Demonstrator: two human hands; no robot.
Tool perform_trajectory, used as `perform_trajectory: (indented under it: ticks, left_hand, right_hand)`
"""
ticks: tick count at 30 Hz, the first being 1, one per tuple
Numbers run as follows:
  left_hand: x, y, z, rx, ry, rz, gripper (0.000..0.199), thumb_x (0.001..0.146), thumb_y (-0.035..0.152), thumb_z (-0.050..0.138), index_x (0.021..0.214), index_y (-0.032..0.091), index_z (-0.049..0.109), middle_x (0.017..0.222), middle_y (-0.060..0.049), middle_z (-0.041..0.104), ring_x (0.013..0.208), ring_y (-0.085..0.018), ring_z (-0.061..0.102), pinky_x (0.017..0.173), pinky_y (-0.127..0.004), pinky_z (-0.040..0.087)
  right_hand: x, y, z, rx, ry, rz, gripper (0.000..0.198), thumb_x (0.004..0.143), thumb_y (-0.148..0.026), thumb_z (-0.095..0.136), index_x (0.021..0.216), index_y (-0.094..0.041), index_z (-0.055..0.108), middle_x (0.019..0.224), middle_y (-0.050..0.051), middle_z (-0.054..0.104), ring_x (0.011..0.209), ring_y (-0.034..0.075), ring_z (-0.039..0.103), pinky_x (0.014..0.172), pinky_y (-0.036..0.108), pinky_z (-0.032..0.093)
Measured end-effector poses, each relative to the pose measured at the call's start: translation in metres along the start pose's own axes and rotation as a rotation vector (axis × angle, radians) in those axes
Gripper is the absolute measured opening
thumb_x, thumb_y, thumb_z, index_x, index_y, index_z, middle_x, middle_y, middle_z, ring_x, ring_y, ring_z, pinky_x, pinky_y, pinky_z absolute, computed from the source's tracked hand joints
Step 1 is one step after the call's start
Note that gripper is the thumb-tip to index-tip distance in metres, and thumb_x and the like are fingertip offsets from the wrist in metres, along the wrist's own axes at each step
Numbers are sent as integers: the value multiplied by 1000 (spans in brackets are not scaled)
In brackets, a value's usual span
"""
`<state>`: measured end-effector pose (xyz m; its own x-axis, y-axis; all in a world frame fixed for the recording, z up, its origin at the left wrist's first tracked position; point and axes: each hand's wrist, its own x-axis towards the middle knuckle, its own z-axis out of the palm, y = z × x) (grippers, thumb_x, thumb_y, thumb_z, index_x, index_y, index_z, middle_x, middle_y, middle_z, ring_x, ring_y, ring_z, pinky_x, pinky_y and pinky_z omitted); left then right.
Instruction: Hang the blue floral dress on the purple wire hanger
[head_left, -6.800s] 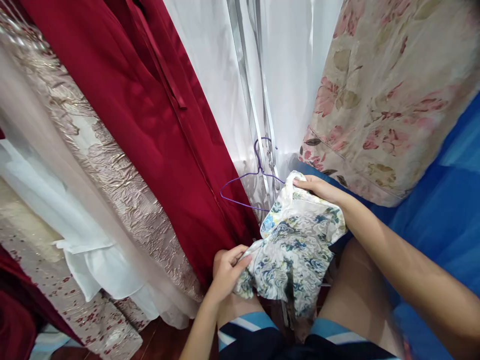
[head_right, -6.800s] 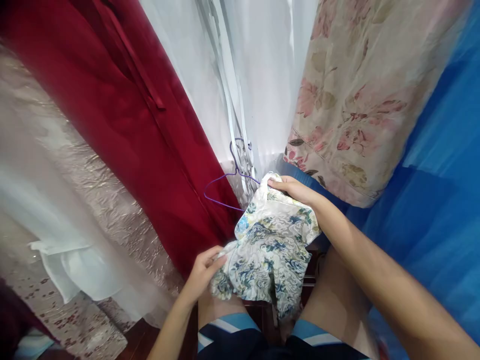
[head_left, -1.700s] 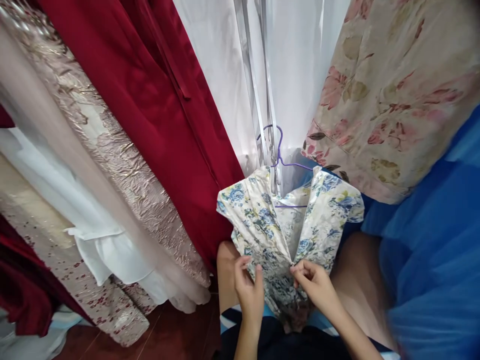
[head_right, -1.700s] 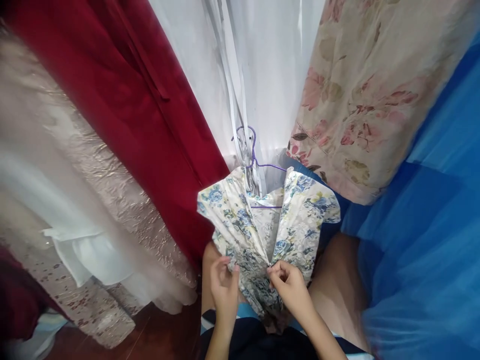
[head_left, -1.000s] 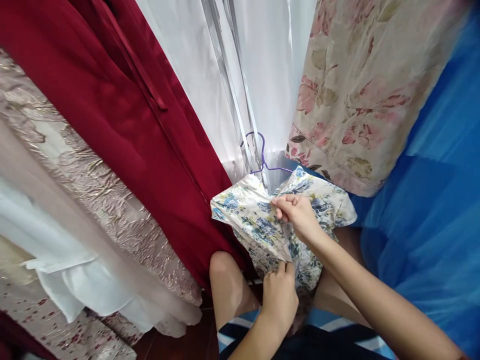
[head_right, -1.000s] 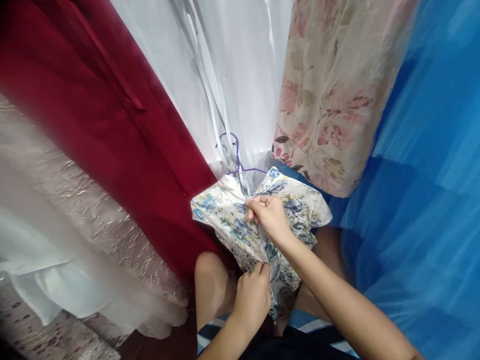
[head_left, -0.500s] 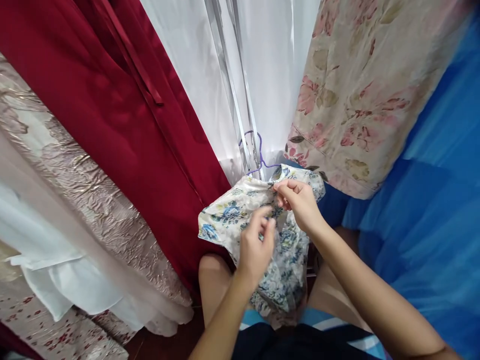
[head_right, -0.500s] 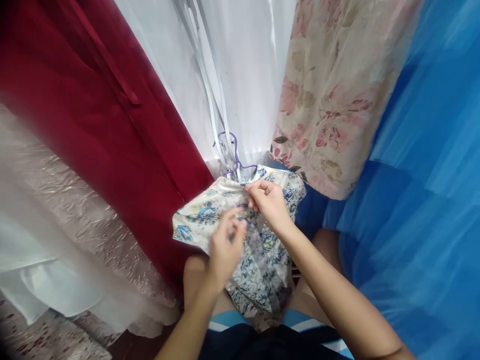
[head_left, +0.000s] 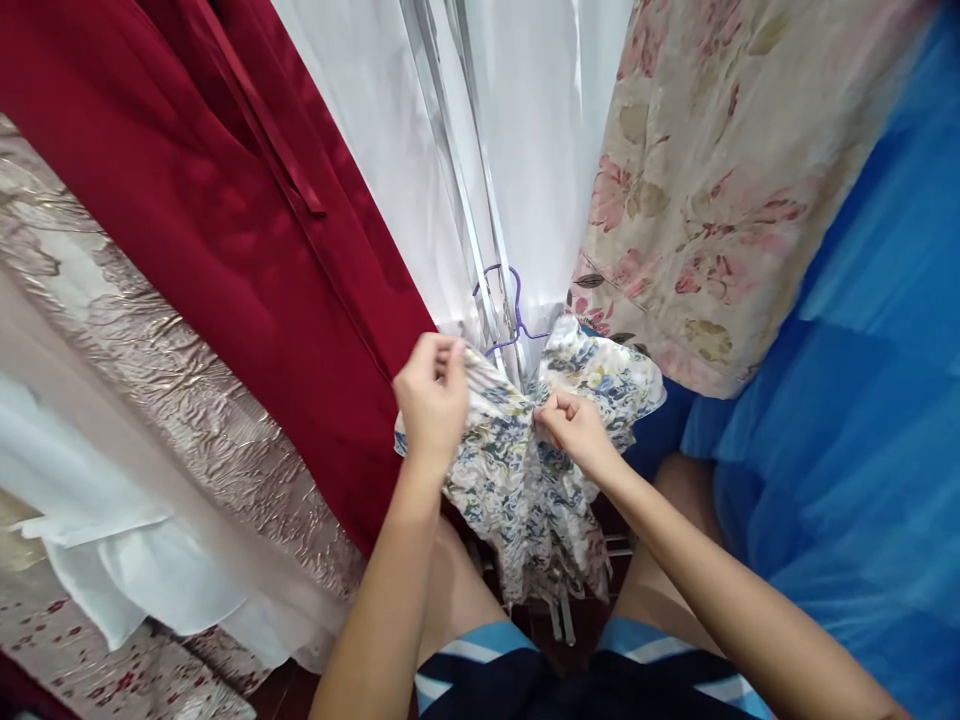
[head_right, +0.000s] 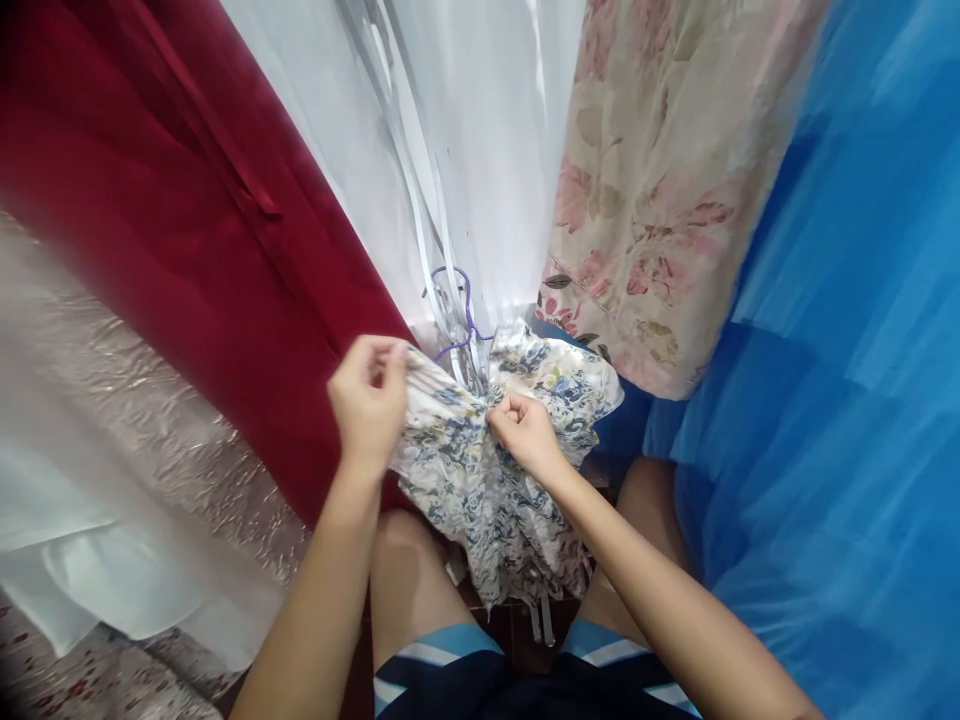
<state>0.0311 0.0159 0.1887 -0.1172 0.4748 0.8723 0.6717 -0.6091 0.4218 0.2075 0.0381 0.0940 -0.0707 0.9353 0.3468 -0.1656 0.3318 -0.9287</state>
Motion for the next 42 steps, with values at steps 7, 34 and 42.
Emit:
perform_trajectory:
  ticks: [7, 34, 42]
  left_hand:
    - [-25, -129, -32, -291, 293, -604, 18, 83, 33, 61, 87, 16, 63, 75, 1, 61, 69, -11, 59, 71, -22, 47]
    - [-133, 17, 49, -511, -684, -201, 22, 98, 31, 52, 107, 20, 68, 111, -9, 61, 110, -21, 57, 103, -34, 42]
    - [-172, -18, 67, -800, -918, -464, 61, 100, 63, 28, 109, 21, 71, 113, -10, 66, 113, -25, 58, 108, -42, 41]
  right_hand:
    - [-31, 25, -13, -82, -81, 37, 23, 78, -24, 60, 60, -21, 46, 42, -9, 43, 39, 6, 32, 43, 21, 22]
    - [-83, 30, -31, -204, -365, 228, 23, 83, -28, 61, 101, -16, 67, 93, 6, 68, 93, 26, 61, 89, 39, 49]
    - [-89, -29, -64, -225, -620, 258, 18, 85, -35, 68, 81, -18, 64, 74, -1, 55, 69, 15, 47, 68, 26, 42]
